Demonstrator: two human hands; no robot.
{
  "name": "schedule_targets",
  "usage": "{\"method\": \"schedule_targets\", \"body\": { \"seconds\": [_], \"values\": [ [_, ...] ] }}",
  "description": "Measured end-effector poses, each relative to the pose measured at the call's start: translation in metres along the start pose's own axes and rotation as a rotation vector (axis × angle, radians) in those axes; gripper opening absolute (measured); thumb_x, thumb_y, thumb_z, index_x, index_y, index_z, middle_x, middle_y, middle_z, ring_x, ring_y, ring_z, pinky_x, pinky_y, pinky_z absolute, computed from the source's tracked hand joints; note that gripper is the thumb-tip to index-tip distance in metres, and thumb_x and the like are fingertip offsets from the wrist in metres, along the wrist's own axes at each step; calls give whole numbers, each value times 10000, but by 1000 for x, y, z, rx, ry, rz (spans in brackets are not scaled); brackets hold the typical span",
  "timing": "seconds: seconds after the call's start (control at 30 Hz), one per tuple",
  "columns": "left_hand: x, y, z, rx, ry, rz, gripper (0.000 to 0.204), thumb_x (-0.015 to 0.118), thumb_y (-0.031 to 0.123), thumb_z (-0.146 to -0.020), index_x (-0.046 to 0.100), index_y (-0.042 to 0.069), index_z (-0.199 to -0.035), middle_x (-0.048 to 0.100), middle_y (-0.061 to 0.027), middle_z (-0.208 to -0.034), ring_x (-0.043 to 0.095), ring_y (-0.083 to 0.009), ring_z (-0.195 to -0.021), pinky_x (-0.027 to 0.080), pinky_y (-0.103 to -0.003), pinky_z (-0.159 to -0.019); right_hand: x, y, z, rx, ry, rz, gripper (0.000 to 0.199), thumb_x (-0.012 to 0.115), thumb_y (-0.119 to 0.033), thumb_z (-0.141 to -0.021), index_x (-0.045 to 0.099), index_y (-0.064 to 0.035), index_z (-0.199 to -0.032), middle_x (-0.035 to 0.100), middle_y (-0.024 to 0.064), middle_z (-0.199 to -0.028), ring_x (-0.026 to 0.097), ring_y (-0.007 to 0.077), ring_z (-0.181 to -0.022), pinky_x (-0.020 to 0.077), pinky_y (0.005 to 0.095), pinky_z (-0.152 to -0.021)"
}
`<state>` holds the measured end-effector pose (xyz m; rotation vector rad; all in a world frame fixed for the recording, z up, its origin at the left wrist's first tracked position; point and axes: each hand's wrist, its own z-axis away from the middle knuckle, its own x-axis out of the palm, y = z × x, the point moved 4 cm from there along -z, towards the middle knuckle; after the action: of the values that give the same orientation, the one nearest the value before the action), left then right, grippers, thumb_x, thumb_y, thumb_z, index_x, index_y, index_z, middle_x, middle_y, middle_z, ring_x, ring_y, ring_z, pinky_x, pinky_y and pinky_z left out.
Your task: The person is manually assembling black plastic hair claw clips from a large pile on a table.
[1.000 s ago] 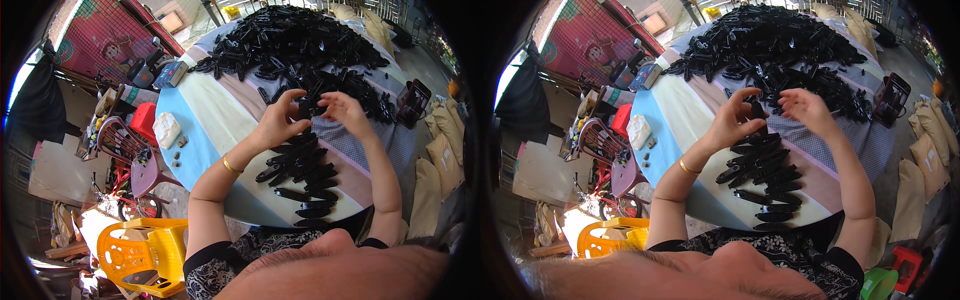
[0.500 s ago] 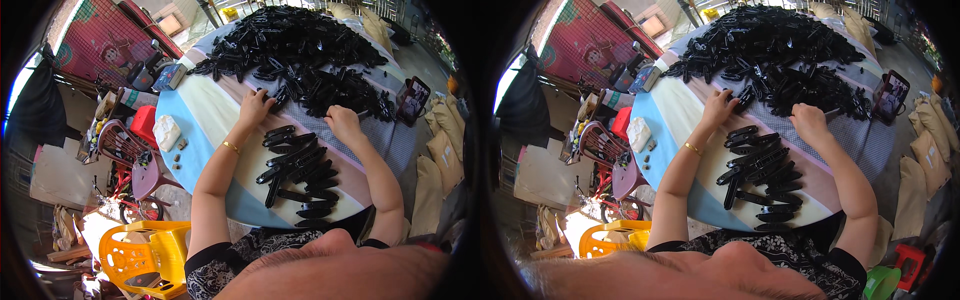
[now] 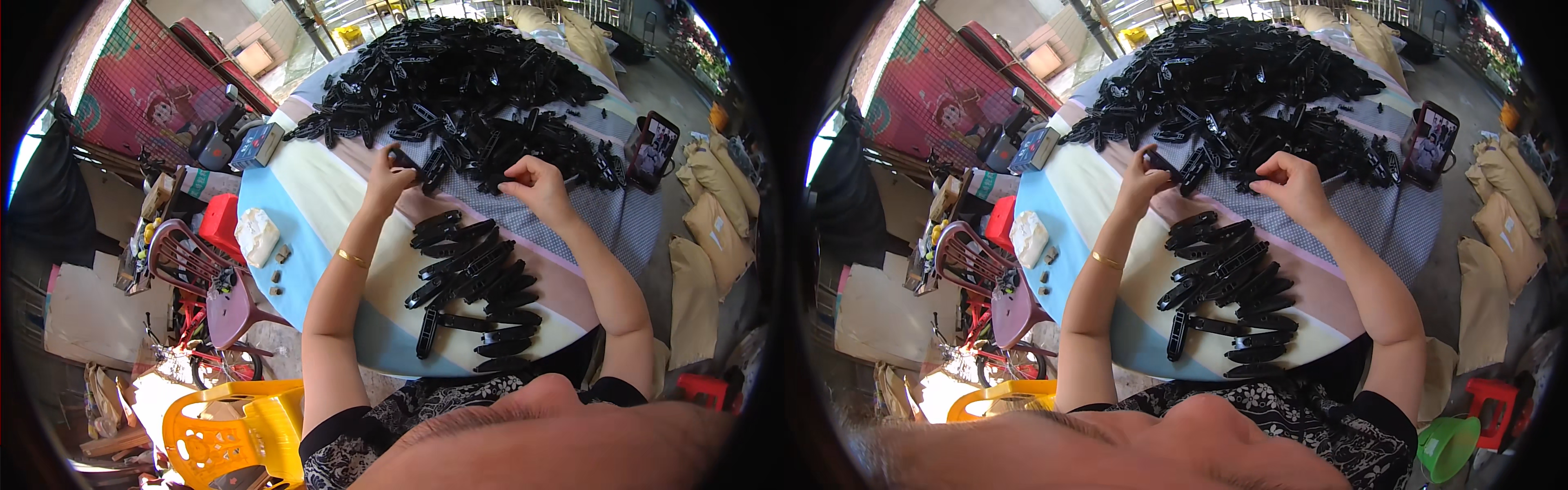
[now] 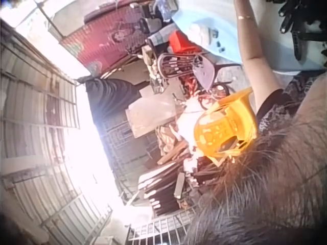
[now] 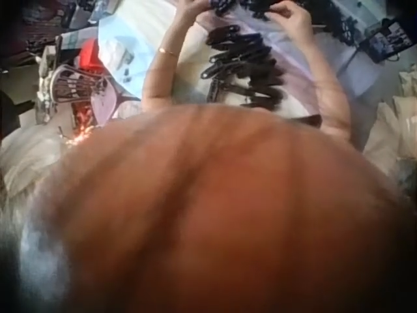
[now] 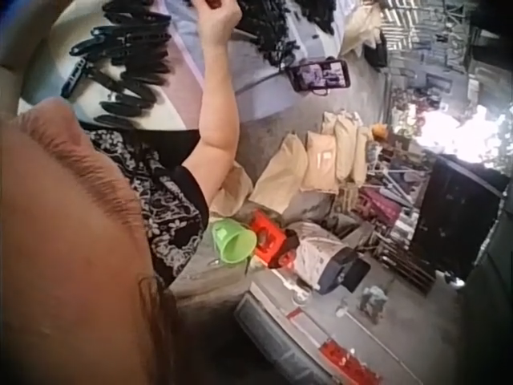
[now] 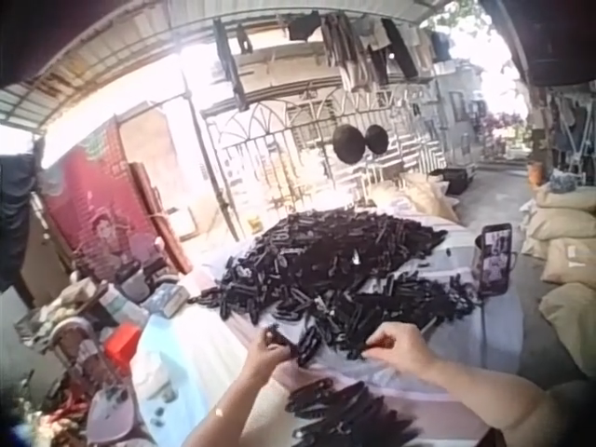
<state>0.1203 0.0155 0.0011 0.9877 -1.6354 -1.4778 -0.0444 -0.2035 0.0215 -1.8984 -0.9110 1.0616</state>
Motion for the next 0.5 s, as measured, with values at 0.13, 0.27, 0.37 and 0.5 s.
{"method": "schedule_targets", "body": {
  "seconds": [0.13, 0.27, 0.37, 0.5],
  "values": [
    [58, 15, 35, -173, -354, 298, 439, 652, -31, -760, 476, 6, -1160, 569, -114, -974, 621, -206, -833, 545, -317, -761, 3, -13, 5, -42, 75, -268, 154, 722, -8, -716, 645, -5, -850, 636, 30, -710, 582, 80, -629, 486, 212, -594],
    [85, 9, 56, -251, -449, 403, 388, 683, 0, -763, 488, 32, -1097, 562, -71, -1000, 615, -185, -847, 546, -314, -771, 6, -38, 15, -248, 112, -105, 118, 700, 44, -709, 650, 3, -809, 641, 47, -784, 594, 95, -688, 483, 203, -598],
    [88, 8, 60, -229, -423, 387, 342, 681, 8, -771, 495, 38, -1057, 574, -71, -983, 616, -178, -839, 550, -310, -765, 10, -44, 18, -320, 108, -58, 114, 691, 53, -702, 654, 8, -800, 641, 76, -809, 603, 120, -695, 484, 212, -588],
    [90, 8, 64, -210, -429, 358, 335, 684, 21, -773, 502, 36, -1054, 598, -63, -959, 620, -180, -856, 549, -315, -777, 14, -50, 21, -436, 144, 22, 125, 671, 62, -700, 658, 3, -809, 637, 93, -811, 621, 167, -705, 501, 239, -583]
  ]
}}
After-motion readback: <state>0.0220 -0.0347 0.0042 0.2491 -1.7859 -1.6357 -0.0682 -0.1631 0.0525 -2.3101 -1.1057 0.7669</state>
